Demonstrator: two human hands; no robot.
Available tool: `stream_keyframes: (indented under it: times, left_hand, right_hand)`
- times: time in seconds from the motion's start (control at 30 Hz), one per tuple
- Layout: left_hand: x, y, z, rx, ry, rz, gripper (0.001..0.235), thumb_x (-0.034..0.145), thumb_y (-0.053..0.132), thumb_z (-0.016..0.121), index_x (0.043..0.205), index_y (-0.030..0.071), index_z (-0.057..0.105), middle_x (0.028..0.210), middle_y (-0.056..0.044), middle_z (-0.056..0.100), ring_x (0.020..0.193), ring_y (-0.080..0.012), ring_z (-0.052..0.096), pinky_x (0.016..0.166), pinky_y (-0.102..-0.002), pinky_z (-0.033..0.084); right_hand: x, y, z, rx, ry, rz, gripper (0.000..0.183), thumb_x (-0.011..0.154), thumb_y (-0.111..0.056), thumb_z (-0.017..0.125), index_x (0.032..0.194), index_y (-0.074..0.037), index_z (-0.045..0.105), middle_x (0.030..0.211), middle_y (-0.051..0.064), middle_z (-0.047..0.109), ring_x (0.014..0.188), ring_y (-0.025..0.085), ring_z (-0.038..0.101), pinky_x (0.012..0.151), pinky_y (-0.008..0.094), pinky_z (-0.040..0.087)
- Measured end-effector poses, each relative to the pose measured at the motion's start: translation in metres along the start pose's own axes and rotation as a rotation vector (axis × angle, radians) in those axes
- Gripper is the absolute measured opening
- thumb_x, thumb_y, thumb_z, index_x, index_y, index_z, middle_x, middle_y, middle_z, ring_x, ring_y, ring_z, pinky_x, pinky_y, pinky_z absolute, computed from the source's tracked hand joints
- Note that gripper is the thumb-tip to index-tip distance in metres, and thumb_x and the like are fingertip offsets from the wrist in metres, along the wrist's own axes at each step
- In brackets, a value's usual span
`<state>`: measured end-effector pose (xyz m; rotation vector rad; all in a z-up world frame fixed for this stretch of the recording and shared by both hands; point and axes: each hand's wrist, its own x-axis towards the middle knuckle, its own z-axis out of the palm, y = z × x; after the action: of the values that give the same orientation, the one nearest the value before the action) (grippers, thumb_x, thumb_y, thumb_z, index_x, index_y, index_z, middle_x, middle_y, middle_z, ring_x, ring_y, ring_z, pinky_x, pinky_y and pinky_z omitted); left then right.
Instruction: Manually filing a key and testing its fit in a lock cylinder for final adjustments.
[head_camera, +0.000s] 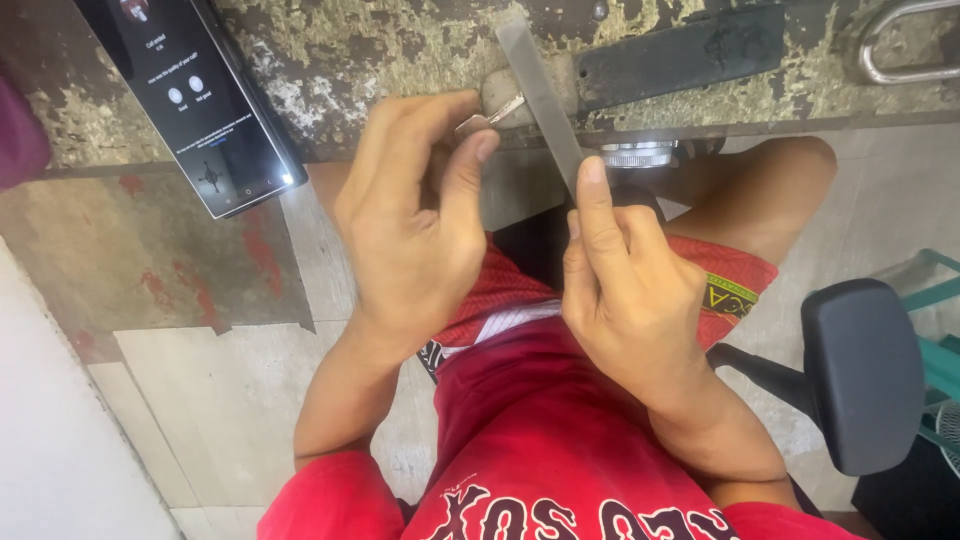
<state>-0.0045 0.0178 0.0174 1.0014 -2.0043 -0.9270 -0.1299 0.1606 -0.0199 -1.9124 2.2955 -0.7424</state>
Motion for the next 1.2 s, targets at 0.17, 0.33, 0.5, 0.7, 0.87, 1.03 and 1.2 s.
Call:
stream_keyframes:
  times: [0.17, 0.33, 0.5, 0.7, 0.87, 1.03, 1.2]
  left_hand:
    - [-0.004, -0.005, 0.010, 0.251, 0.014, 0.160, 0.005, 0.108, -0.001, 0.055, 0.107, -0.006, 0.057, 0.101, -0.015, 0.060, 0.091, -0.0291, 0.062, 0.082, -0.035, 0.055]
    - [-0.004, -0.005, 0.012, 0.644, 0.045, 0.335, 0.023, 0.113, 0.009, 0.041, 0.102, -0.001, 0.058, 0.096, -0.009, 0.061, 0.077, -0.0204, 0.062, 0.063, -0.029, 0.053]
    - [0.002, -0.006, 0.007, 0.750, 0.012, 0.448, 0.026, 0.110, 0.000, 0.040, 0.097, 0.000, 0.063, 0.090, -0.008, 0.059, 0.063, -0.0159, 0.050, 0.054, -0.027, 0.043]
    - [0.006, -0.008, 0.003, 0.732, -0.068, 0.468, 0.031, 0.103, -0.011, 0.030, 0.098, -0.002, 0.061, 0.088, -0.011, 0.056, 0.068, -0.0205, 0.053, 0.058, -0.030, 0.048]
    - [0.007, -0.005, 0.001, 0.783, -0.093, 0.444, 0.035, 0.104, -0.009, 0.027, 0.094, 0.005, 0.058, 0.085, -0.005, 0.050, 0.062, -0.0162, 0.044, 0.053, -0.029, 0.042]
    - [0.011, -0.005, -0.002, 0.859, -0.133, 0.460, 0.036, 0.097, -0.012, 0.026, 0.087, 0.010, 0.054, 0.083, -0.004, 0.048, 0.065, -0.0158, 0.045, 0.057, -0.026, 0.043]
    - [0.007, -0.002, -0.002, 0.844, -0.120, 0.480, 0.039, 0.103, -0.008, 0.024, 0.099, 0.004, 0.061, 0.091, -0.008, 0.059, 0.067, -0.0165, 0.052, 0.055, -0.027, 0.045]
  right_hand:
    - [-0.003, 0.001, -0.003, 0.041, -0.016, 0.039, 0.048, 0.114, 0.001, 0.070, 0.157, -0.001, 0.049, 0.091, 0.006, 0.052, 0.065, 0.020, 0.046, 0.052, 0.037, 0.041]
    - [-0.005, 0.000, -0.011, 0.074, -0.038, 0.073, 0.048, 0.114, 0.001, 0.069, 0.157, -0.003, 0.050, 0.093, 0.004, 0.054, 0.067, 0.018, 0.047, 0.052, 0.035, 0.040]
    - [-0.003, -0.009, -0.024, -0.008, -0.081, 0.019, 0.045, 0.112, -0.001, 0.068, 0.154, 0.002, 0.052, 0.095, 0.007, 0.058, 0.070, 0.021, 0.055, 0.057, 0.037, 0.047]
    - [0.018, -0.022, -0.026, -0.186, -0.102, -0.190, 0.039, 0.104, 0.003, 0.064, 0.140, 0.018, 0.056, 0.086, 0.012, 0.054, 0.060, 0.020, 0.045, 0.044, 0.034, 0.032]
    - [0.043, -0.019, -0.008, -0.148, -0.107, -0.029, 0.047, 0.112, 0.001, 0.060, 0.156, 0.008, 0.048, 0.091, 0.006, 0.045, 0.062, 0.019, 0.041, 0.046, 0.036, 0.032]
    - [0.019, -0.022, -0.018, -0.075, -0.080, -0.133, 0.042, 0.102, 0.009, 0.063, 0.141, 0.019, 0.052, 0.083, 0.011, 0.051, 0.059, 0.019, 0.044, 0.045, 0.033, 0.035]
    - [0.040, -0.016, 0.000, -0.106, -0.149, 0.031, 0.057, 0.109, -0.002, 0.062, 0.162, 0.001, 0.040, 0.093, 0.003, 0.048, 0.063, 0.020, 0.042, 0.048, 0.036, 0.038]
